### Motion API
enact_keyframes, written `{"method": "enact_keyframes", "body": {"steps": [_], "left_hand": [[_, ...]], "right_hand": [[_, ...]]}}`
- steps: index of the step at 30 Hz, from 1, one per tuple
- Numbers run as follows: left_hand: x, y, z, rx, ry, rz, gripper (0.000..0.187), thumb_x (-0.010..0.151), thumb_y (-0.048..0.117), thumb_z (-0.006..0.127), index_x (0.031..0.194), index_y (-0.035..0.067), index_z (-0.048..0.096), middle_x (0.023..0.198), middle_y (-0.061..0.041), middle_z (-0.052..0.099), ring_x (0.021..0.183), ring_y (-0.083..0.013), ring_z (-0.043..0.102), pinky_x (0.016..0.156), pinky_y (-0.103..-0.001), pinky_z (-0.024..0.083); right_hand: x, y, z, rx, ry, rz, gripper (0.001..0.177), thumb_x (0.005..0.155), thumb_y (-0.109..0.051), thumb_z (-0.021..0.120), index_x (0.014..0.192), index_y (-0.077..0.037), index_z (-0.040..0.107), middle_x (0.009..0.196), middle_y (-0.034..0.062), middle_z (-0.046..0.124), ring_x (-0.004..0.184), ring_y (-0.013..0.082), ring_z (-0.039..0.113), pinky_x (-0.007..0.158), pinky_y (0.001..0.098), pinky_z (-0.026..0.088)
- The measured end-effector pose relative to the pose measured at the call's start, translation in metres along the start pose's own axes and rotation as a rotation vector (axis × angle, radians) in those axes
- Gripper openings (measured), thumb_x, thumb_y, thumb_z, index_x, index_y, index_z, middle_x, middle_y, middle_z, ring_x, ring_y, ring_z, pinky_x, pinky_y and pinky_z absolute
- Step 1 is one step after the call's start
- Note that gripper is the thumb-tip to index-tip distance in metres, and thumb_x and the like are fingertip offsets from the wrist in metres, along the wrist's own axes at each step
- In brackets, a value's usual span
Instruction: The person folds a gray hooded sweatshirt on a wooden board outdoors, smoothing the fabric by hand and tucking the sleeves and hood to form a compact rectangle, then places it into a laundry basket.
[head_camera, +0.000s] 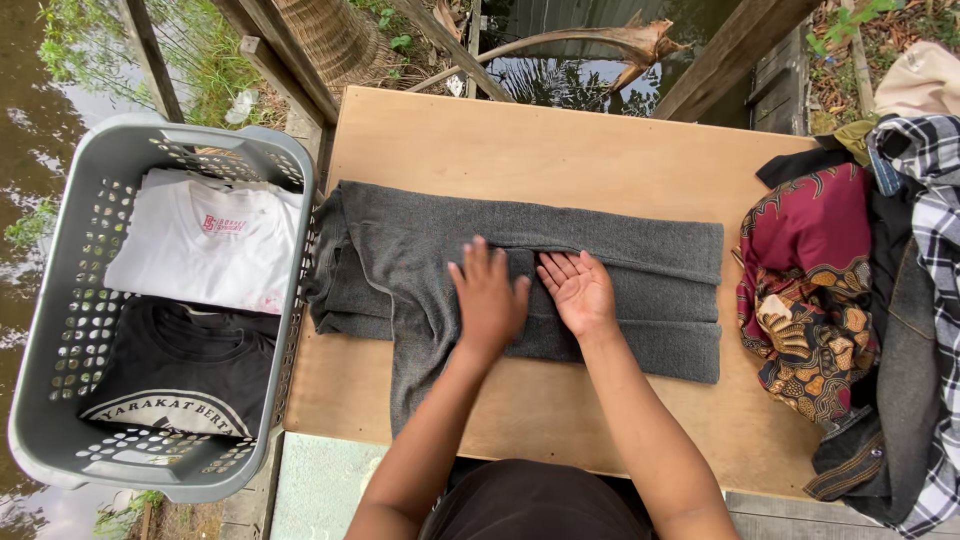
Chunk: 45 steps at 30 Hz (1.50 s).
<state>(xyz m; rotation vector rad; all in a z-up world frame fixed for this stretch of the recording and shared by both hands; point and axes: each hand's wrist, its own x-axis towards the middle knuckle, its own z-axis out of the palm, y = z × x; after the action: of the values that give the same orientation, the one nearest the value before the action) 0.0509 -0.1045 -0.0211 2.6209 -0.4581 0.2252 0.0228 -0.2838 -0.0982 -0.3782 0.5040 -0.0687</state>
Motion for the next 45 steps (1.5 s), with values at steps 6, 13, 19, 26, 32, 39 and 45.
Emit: {"method": "enact_keyframes", "body": {"steps": [6,13,19,26,32,39,45], "left_hand": [[-0.005,-0.003,-0.012,-0.113,0.042,0.068,0.053,0.080,0.033,0.075,0.118,-0.002,0.064,0.131,-0.030,0.056,0.125,-0.0495,0.049,0.103,-0.063,0.035],[0.090,-0.146,-0.031,0.056,0.197,-0.342,0.042,0.091,0.029,0.077,0.104,-0.007,0.060,0.107,-0.030,0.063,0.092,-0.0463,0.065,0.076,-0.053,0.055],[0.121,-0.209,-0.022,0.134,0.053,-0.576,0.048,0.081,0.035,0.083,0.101,-0.005,0.065,0.106,-0.028,0.067,0.096,-0.0472,0.067,0.082,-0.056,0.054],[0.125,-0.262,0.027,0.168,0.105,-0.481,0.027,0.093,0.020,0.067,0.100,-0.006,0.071,0.110,-0.032,0.068,0.096,-0.0474,0.069,0.086,-0.053,0.056],[0.138,-0.243,-0.014,-0.095,-0.030,-0.734,0.040,0.086,0.033,0.075,0.087,-0.006,0.069,0.098,-0.030,0.071,0.098,-0.0457,0.069,0.084,-0.051,0.053],[0.137,-0.243,-0.017,-0.182,-0.023,-0.611,0.037,0.090,0.029,0.074,0.084,-0.006,0.069,0.079,-0.020,0.071,0.078,-0.0375,0.071,0.075,-0.047,0.055],[0.152,-0.283,0.008,-1.282,-0.159,-0.958,0.025,0.096,0.020,0.065,0.101,-0.004,0.067,0.093,-0.013,0.073,0.082,-0.0256,0.072,0.072,-0.041,0.061]], "right_hand": [[-0.009,0.000,0.007,0.021,0.036,0.001,0.090,0.093,-0.030,0.062,0.157,0.009,0.012,0.160,0.0306,0.035,0.147,0.0421,0.040,0.121,0.0537,0.034],[-0.005,0.000,0.017,0.160,-0.008,-0.048,0.097,0.092,-0.031,0.067,0.160,0.004,0.008,0.167,0.0268,0.021,0.156,0.0406,0.022,0.126,0.0548,0.023],[0.001,-0.006,0.027,0.236,0.005,-0.059,0.092,0.089,-0.034,0.067,0.157,0.001,0.016,0.166,0.0225,0.024,0.155,0.0411,0.022,0.126,0.0569,0.019],[0.013,-0.003,0.031,0.211,-0.066,-0.062,0.095,0.085,-0.042,0.069,0.157,0.000,0.024,0.165,0.0184,0.031,0.154,0.0364,0.027,0.127,0.0531,0.013],[0.012,-0.002,0.041,0.236,-0.091,-0.080,0.096,0.084,-0.045,0.069,0.157,-0.001,0.025,0.164,0.0162,0.031,0.154,0.0345,0.027,0.128,0.0527,0.013],[0.014,0.000,0.046,0.162,-0.129,-0.006,0.095,0.084,-0.048,0.069,0.155,0.001,0.029,0.162,0.0170,0.036,0.151,0.0341,0.031,0.129,0.0506,0.016],[0.027,0.003,0.045,0.207,-0.137,-0.005,0.087,0.087,-0.046,0.067,0.152,0.003,0.036,0.158,0.0200,0.043,0.148,0.0367,0.037,0.127,0.0514,0.018]]}}
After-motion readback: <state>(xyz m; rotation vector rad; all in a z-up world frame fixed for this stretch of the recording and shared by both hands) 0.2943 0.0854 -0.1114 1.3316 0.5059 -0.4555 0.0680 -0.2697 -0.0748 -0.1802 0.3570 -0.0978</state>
